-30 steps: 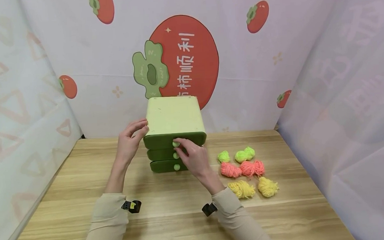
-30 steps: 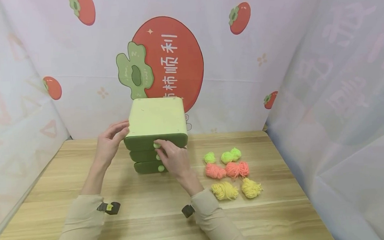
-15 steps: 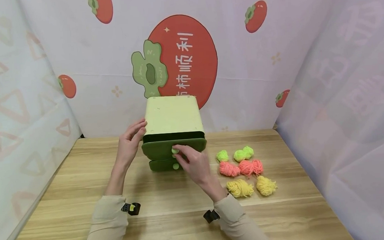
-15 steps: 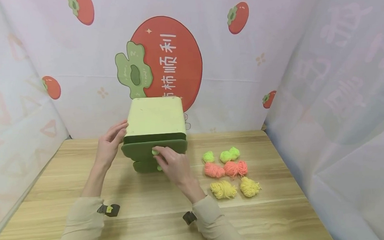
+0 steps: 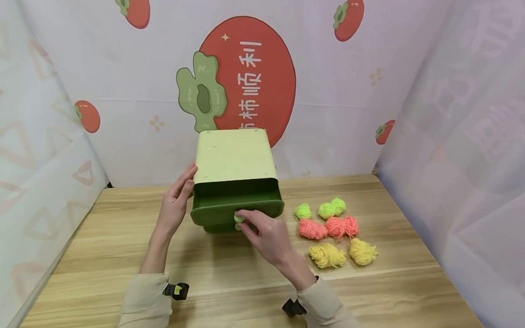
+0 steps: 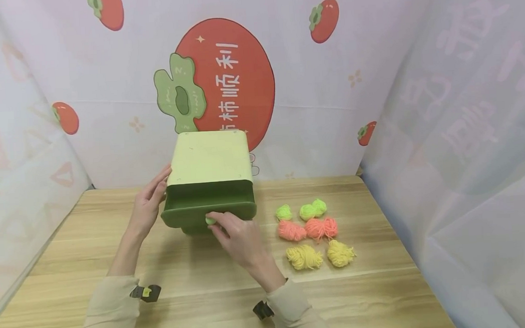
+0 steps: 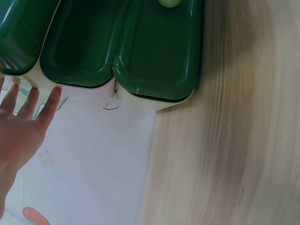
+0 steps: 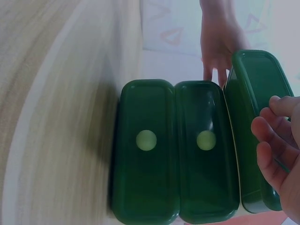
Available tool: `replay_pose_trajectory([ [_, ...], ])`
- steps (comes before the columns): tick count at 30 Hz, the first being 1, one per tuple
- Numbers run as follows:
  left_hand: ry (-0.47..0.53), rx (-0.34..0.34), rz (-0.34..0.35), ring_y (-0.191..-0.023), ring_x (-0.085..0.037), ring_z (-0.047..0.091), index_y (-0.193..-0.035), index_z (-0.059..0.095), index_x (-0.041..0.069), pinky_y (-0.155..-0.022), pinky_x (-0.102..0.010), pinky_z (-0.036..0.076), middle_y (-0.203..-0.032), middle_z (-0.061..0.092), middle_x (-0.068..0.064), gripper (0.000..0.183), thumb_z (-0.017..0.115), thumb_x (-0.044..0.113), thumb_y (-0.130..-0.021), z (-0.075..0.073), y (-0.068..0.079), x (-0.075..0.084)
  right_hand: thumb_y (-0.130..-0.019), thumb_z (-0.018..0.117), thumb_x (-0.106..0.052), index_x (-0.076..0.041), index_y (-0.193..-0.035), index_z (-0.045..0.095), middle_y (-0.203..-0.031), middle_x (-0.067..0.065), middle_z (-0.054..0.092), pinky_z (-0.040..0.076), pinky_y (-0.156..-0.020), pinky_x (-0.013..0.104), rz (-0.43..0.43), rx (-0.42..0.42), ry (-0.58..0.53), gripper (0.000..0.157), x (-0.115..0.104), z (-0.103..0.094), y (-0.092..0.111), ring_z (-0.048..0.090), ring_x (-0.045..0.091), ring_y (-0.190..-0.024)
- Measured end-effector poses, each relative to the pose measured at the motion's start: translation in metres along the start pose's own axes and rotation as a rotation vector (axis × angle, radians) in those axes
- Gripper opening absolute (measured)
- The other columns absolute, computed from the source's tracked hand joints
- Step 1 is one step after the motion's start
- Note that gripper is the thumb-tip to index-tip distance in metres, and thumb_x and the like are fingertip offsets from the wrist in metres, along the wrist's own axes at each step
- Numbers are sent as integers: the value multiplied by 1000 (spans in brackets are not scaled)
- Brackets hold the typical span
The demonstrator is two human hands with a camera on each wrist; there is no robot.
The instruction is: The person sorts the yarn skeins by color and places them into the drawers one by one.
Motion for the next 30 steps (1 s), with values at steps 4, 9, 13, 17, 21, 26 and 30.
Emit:
replay_pose_trajectory([
  [4, -9, -8, 1, -149, -20, 29, -152, 43, 23, -98, -9, 43, -163, 29, 8, 44, 41, 28, -108, 1, 3, 0, -88, 76, -15, -15, -110, 72, -90, -4, 74, 46, -55, 10, -10, -4, -7, 22, -4, -1, 3, 62, 0, -64],
  [9, -7, -4, 4, -149, -23, 29, -153, 42, 18, -97, -9, 43, -163, 28, 4, 45, 41, 23, -109, 2, 5, 7, -90, 75, -15, -15, -110, 71, -90, -4, 74, 47, -56, 9, -20, -3, -9, 21, -7, -3, 6, 63, 0, -65],
  [13, -15, -7, 5, -149, -26, 29, -153, 41, 12, -97, -9, 43, -163, 28, -2, 45, 41, 22, -109, 5, 8, 20, -89, 75, -15, -15, -111, 71, -91, -4, 74, 46, -55, 8, -26, -1, -6, 22, -9, -5, 8, 63, 0, -64],
  [17, -38, -1, -8, -148, -28, 30, -153, 41, 10, -96, -8, 43, -163, 28, -3, 46, 40, 24, -109, 5, 10, 24, -89, 75, -15, -16, -113, 70, -91, -5, 74, 45, -54, 8, -30, -4, -2, 24, -10, -5, 9, 62, -1, -64],
  [21, -47, -2, -10, -148, -30, 30, -153, 40, 11, -96, -8, 43, -164, 28, -3, 46, 40, 25, -109, 5, 12, 25, -90, 74, -15, -15, -115, 70, -88, -5, 73, 45, -55, 7, -39, -21, -13, 25, -12, -7, 10, 61, -1, -63],
  [26, -42, -3, -7, -148, -29, 30, -154, 39, 12, -96, -8, 43, -164, 28, -3, 46, 40, 24, -109, 7, 13, 23, -91, 73, -13, -12, -116, 70, -81, -3, 70, 47, -53, 8, -63, -22, -34, 26, -10, -23, 11, 59, 1, -57],
  [30, -41, 1, -13, -147, -27, 32, -154, 39, 13, -96, -8, 43, -163, 29, -2, 46, 39, 24, -109, 7, 14, 22, -93, 70, -15, -10, -115, 71, -81, -2, 69, 47, -51, 10, -71, -11, -55, 22, -6, -41, 13, 59, 2, -54],
])
Point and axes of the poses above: each hand's wrist, its own y-axis away from the middle knuckle, its own z-axis out of the palm, x = y × z, the point moved 10 cm from there along -y, towards the middle knuckle
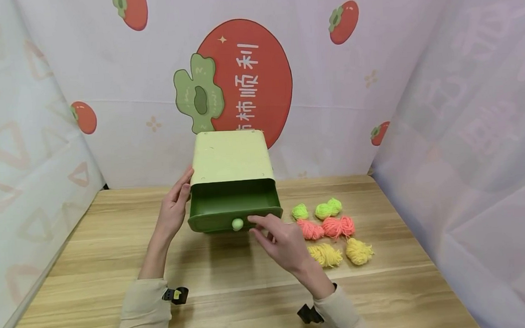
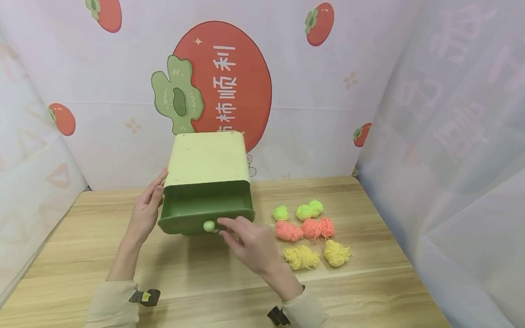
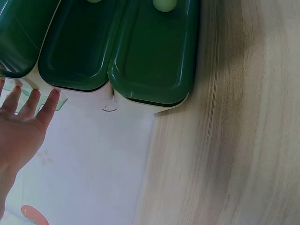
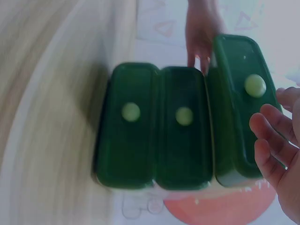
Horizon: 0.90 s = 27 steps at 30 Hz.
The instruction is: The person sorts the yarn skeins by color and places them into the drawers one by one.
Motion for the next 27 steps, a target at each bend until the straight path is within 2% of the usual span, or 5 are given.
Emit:
replay_pose_trajectory([
  [6, 6, 3, 0, -147, -28, 31, -154, 38, 13, -98, -7, 41, -163, 30, -3, 47, 38, 24, -109, 0, 2, 0, -96, 67, -16, -3, -106, 72, -78, 3, 71, 47, -46, 14, -6, 78, -69, 17, 13, -31, 5, 56, 3, -49],
  [9, 7, 4, -5, -147, -28, 31, -155, 37, 14, -100, -7, 39, -163, 30, -3, 47, 38, 24, -109, 1, 2, 0, -92, 71, -8, 2, -100, 72, -75, 7, 70, 43, -44, 12, 26, 154, -129, 13, 28, -50, 8, 51, 4, -45],
  [14, 6, 3, -6, -147, -28, 31, -155, 36, 15, -102, -8, 36, -163, 30, -3, 47, 38, 24, -109, 1, 3, -1, -86, 73, -1, 0, -101, 72, -76, 10, 70, 37, -43, 14, 197, 204, -89, 14, 72, -71, 16, 44, 4, -45],
  [19, 3, 9, -1, -144, -18, 35, -155, 38, 16, -103, -9, 36, -162, 32, -3, 46, 39, 24, -109, 1, 3, -2, -90, 73, -9, -7, -107, 74, -85, 8, 73, 37, -45, 18, 387, 73, 46, 17, 120, -65, 25, 45, 5, -48],
  [27, -6, 17, 9, -132, 3, 40, -154, 38, 14, -99, -9, 40, -160, 34, -10, 46, 39, 22, -109, 0, 4, -3, -96, 68, -28, -13, -119, 70, -95, 4, 71, 43, -53, 26, 557, -277, 207, 28, 176, -24, 42, 50, 10, -56],
])
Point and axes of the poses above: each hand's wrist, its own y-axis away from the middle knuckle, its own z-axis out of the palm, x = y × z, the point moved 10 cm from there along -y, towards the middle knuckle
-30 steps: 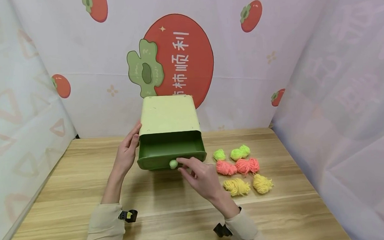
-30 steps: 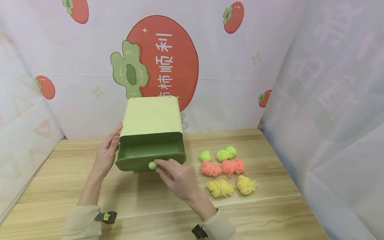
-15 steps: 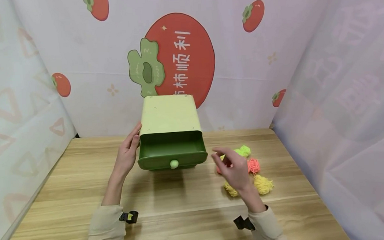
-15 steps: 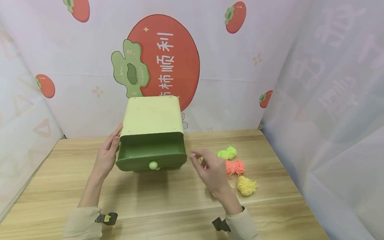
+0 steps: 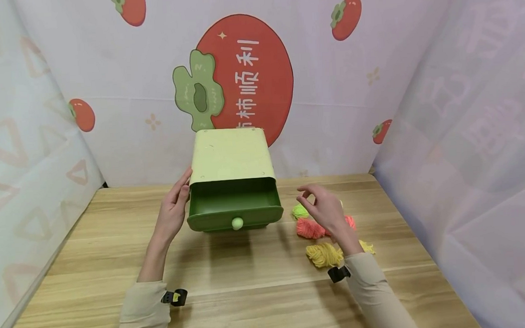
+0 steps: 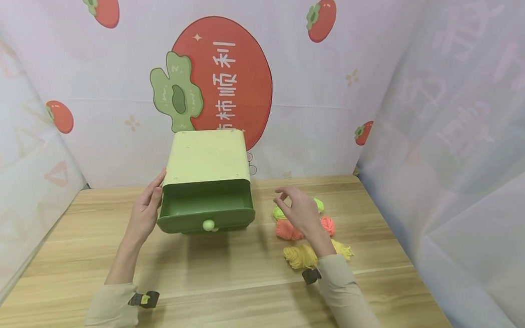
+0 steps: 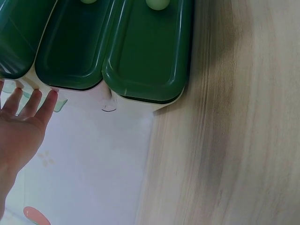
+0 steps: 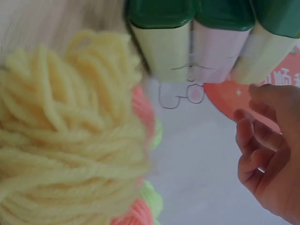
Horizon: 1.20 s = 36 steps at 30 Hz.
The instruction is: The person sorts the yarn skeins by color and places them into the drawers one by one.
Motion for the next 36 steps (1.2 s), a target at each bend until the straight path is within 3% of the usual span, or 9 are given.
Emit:
replay_pose_trajectory([
  [6, -23, 11, 2, -126, 8, 44, -154, 40, 13, -97, -8, 41, -159, 36, -11, 46, 40, 21, -109, -1, 1, 2, -96, 67, -37, -18, -128, 66, -108, 5, 69, 46, -56, 30, 111, -214, 95, 37, 22, 28, -9, 64, 21, -79],
  [11, -62, 18, -8, -115, 7, 47, -153, 40, 14, -96, -9, 40, -156, 41, -12, 46, 40, 23, -109, -3, 2, 2, -94, 68, -36, -19, -130, 65, -116, 9, 69, 53, -63, 38, 147, -376, 178, 40, 32, 44, -8, 67, 27, -95],
  [14, -78, 15, -17, -113, 5, 48, -154, 40, 17, -96, -10, 41, -154, 43, -12, 46, 40, 25, -109, -3, 1, 2, -93, 71, -34, -19, -130, 65, -117, 9, 70, 55, -65, 40, 154, -448, 211, 41, 37, 53, -6, 68, 28, -100],
  [17, -76, 17, -18, -116, 7, 50, -154, 41, 18, -95, -9, 42, -155, 43, -11, 46, 40, 26, -109, -3, 1, 2, -92, 72, -31, -19, -132, 65, -118, 11, 71, 52, -59, 36, 169, -502, 224, 42, 41, 60, -3, 69, 27, -100],
  [24, -55, 34, 5, -112, 9, 51, -152, 42, 13, -93, -9, 44, -153, 44, -14, 45, 40, 22, -109, -2, 1, 6, -91, 70, -25, -23, -130, 67, -115, 9, 71, 40, -50, 30, 262, -557, 238, 39, 53, 73, 4, 58, 17, -77],
  [28, -62, 28, 8, -113, 11, 52, -153, 41, 14, -94, -9, 44, -154, 44, -12, 45, 39, 22, -109, -1, 2, 7, -90, 70, -22, -22, -126, 69, -110, 9, 71, 41, -51, 30, 242, -543, 245, 36, 52, 74, 3, 55, 17, -74],
  [35, -82, 30, 5, -105, 10, 58, -153, 41, 17, -92, -11, 46, -125, 64, -18, 44, 39, 20, -109, -3, 2, 8, -87, 68, -16, -19, -122, 70, -84, 5, 67, 35, -48, 28, 223, -529, 224, 35, 47, 72, 1, 50, 16, -65],
  [36, -81, 28, 4, -106, 11, 58, -153, 41, 17, -92, -11, 46, -127, 63, -19, 44, 39, 20, -109, -3, 2, 8, -87, 67, -15, -19, -122, 69, -81, 4, 65, 34, -48, 28, 226, -528, 218, 36, 47, 72, 1, 49, 16, -64],
])
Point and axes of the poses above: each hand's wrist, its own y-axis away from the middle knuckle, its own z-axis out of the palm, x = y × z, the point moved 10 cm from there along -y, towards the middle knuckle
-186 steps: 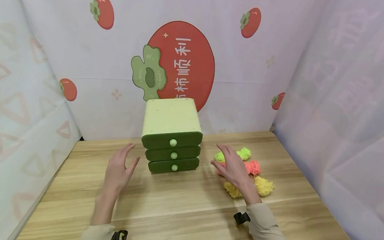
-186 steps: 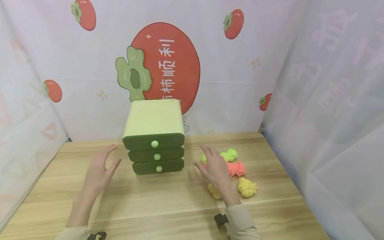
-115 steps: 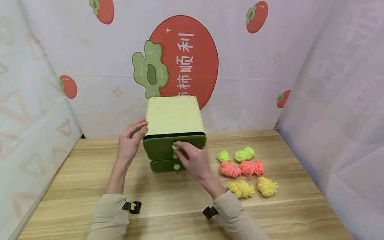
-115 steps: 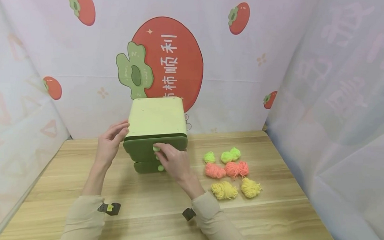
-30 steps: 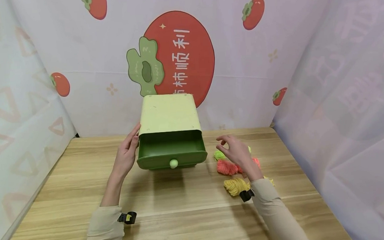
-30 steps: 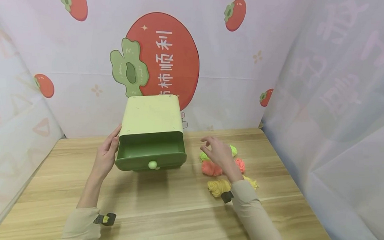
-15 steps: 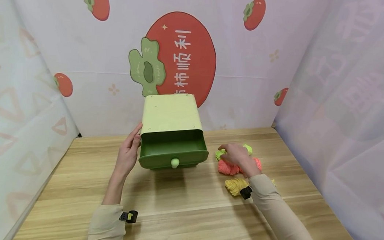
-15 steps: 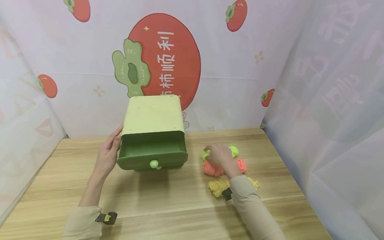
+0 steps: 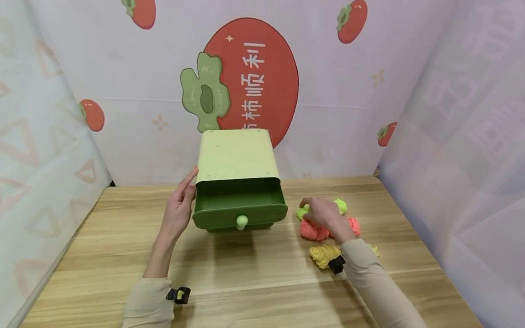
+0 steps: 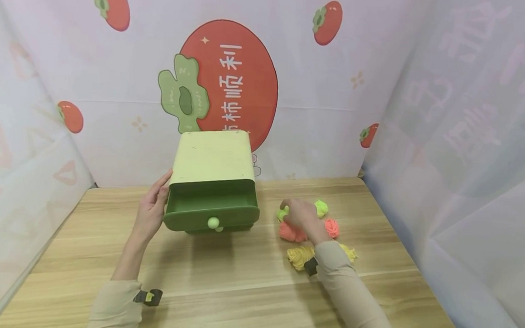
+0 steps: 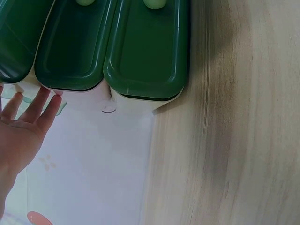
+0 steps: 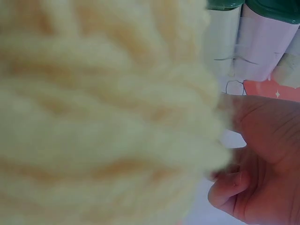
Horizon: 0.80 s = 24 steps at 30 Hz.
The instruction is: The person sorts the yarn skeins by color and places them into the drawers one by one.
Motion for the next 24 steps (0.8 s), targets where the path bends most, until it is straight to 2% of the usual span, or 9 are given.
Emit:
replay_pose_trajectory([
  [3, -3, -5, -3, -108, 12, 55, -154, 41, 16, -92, -10, 45, -137, 58, -18, 45, 39, 20, -109, 0, 0, 0, -86, 67, -15, -18, -123, 69, -79, 4, 63, 33, -47, 27, 3, 8, -20, 37, 0, -2, 2, 49, 15, -63],
  [6, -31, -5, -15, -91, 8, 53, -153, 41, 17, -87, -13, 46, -108, 63, -14, 44, 39, 21, -109, 1, 1, 0, -86, 69, -17, -18, -124, 68, -90, 7, 67, 39, -49, 28, -1, 30, -42, 37, 0, -7, 5, 56, 17, -69],
  [8, -53, -2, -26, -84, -2, 50, -153, 41, 19, -87, -20, 47, -87, 53, -5, 44, 39, 22, -109, 1, 1, -1, -88, 71, -19, -17, -124, 68, -100, 10, 70, 44, -52, 30, -7, 50, -61, 36, 0, -12, 7, 63, 20, -77],
  [10, -71, -1, -34, -81, -13, 45, -153, 41, 21, -89, -30, 49, -78, 38, -2, 44, 39, 22, -109, 1, 1, -1, -89, 72, -22, -18, -124, 68, -109, 13, 70, 46, -53, 31, -10, 71, -91, 36, -1, -18, 10, 66, 24, -84],
  [13, -79, 0, -42, -89, -20, 49, -153, 41, 22, -92, -32, 49, -86, 45, -3, 44, 39, 23, -109, 1, 1, -1, -91, 72, -26, -18, -126, 66, -116, 16, 68, 45, -50, 29, -23, 95, -138, 36, -3, -26, 12, 67, 23, -78],
  [16, -89, 1, -43, -100, -18, 53, -154, 40, 22, -95, -32, 48, -113, 59, -9, 44, 39, 24, -109, 1, 1, -1, -93, 69, -26, -17, -129, 64, -120, 19, 66, 42, -45, 27, -45, 121, -190, 37, -6, -34, 14, 61, 18, -57],
  [18, -81, -1, -40, -111, -22, 55, -154, 40, 21, -99, -38, 48, -137, 56, -11, 45, 39, 24, -109, 1, 1, -1, -93, 69, -26, -17, -129, 64, -120, 20, 66, 42, -46, 26, -59, 151, -214, 37, -9, -43, 16, 58, 17, -51],
  [20, -74, -4, -35, -123, -24, 52, -154, 40, 20, -103, -46, 46, -154, 44, -9, 45, 39, 24, -109, 1, 1, -1, -92, 69, -26, -17, -127, 65, -118, 19, 67, 44, -50, 27, -84, 201, -208, 37, -14, -54, 20, 63, 21, -59],
  [24, -78, -5, -29, -121, -20, 53, -154, 39, 20, -102, -43, 47, -153, 45, -11, 45, 38, 24, -109, 0, 1, 0, -89, 71, -28, -19, -124, 68, -115, 15, 71, 43, -54, 29, -138, 303, -196, 36, -29, -80, 29, 66, 27, -82],
])
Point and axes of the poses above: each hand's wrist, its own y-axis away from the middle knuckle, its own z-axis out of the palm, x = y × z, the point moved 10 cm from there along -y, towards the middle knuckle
